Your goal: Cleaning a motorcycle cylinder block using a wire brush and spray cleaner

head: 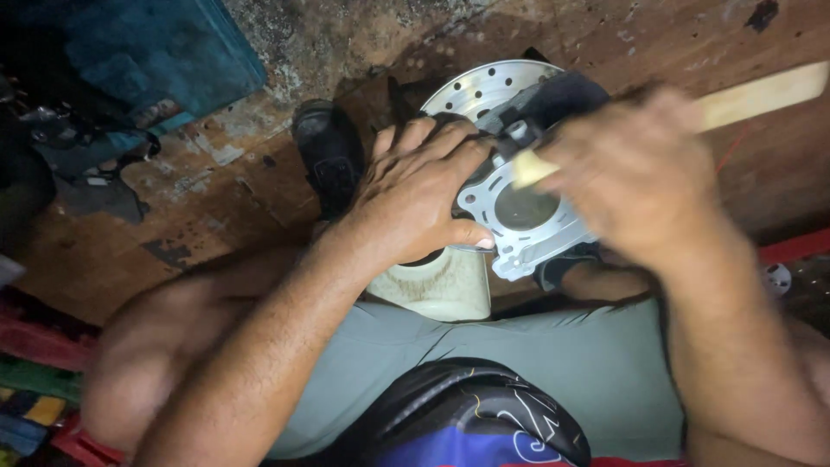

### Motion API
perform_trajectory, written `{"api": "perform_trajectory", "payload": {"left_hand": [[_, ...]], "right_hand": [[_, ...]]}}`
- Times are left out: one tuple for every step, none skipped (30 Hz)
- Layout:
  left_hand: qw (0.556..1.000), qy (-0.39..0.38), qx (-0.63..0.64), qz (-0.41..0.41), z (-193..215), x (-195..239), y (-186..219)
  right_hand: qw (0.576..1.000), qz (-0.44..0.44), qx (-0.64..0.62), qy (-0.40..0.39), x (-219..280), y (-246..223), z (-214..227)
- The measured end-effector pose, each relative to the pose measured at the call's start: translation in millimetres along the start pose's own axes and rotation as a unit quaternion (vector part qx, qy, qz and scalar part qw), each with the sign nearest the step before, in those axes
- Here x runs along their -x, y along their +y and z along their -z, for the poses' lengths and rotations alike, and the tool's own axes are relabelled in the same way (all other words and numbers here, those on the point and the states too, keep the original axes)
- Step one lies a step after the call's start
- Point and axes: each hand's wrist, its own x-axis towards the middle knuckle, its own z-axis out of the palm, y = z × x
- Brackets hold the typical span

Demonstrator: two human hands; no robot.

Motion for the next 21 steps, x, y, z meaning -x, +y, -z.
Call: {"api": "perform_trajectory", "payload": {"left_hand": [[1.0,-0.003,-0.003,0.003,-1,0,0],[1.0,-0.006,-0.005,0.006,-2,1,0],[1.0,-0.004,-0.008,0.003,0,3,1],[0.999,0.027,-0.006,-0.016,3,5,3],[0.998,0.059,-0.002,-0.035,5,6,3],[0.997,0.061,-0.005,-0.039,5,2,1],[0.999,0.044,0.005,-0.03,4,5,1],[0.999,0.026,0.014,-0.021,2,7,1],[0.999,0.025,0.016,-0.016,-1,8,1],[0.999,0.036,0.012,-0.016,-3,8,2],[0.998,0.05,0.001,-0.027,-3,4,-1],[0.998,0.054,-0.004,-0.032,0,2,-2],[0.999,0.039,0.004,-0.03,0,4,-1],[0.999,0.024,0.012,-0.028,1,6,-1],[0.999,0.019,0.017,-0.026,-1,7,0],[0.999,0.005,0.035,-0.017,-2,9,0],[0.999,0.001,0.043,-0.009,1,6,-2],[0.999,0.006,0.038,-0.009,1,6,-2],[0.999,0.004,0.036,-0.007,0,6,-1],[0.999,0.003,0.034,-0.005,-3,5,-1],[0.999,-0.003,0.035,-0.005,-2,7,-1]], "right_hand": [[0.999,-0.004,0.052,-0.013,1,1,0],[0.994,-0.008,0.104,-0.026,1,1,2],[0.994,-0.008,0.108,-0.022,-4,-9,0],[0.994,-0.006,0.096,-0.044,-9,-19,-3],[0.994,-0.003,0.084,-0.067,-15,-28,-5],[0.994,-0.003,0.088,-0.065,-7,-9,3],[0.993,-0.033,0.102,-0.045,4,5,11],[0.991,-0.063,0.116,-0.026,15,18,18],[0.991,-0.061,0.112,-0.029,5,2,8],[0.995,-0.04,0.068,-0.054,-6,-14,0],[0.997,-0.02,0.034,-0.071,-17,-28,-9],[0.997,-0.018,0.04,-0.067,-11,-15,-4],[0.989,-0.023,0.121,-0.084,-1,-5,1],[0.974,-0.028,0.2,-0.101,9,5,6],[0.974,-0.032,0.196,-0.107,13,1,4],[0.986,-0.043,0.128,-0.097,16,-4,2],[0.994,-0.045,0.065,-0.078,15,-2,0],[0.994,-0.039,0.067,-0.074,3,-8,0],[0.993,-0.017,0.067,-0.097,-7,-15,0],[0.991,0.006,0.067,-0.119,-17,-21,0],[0.991,0.001,0.064,-0.12,-9,-9,8]]}}
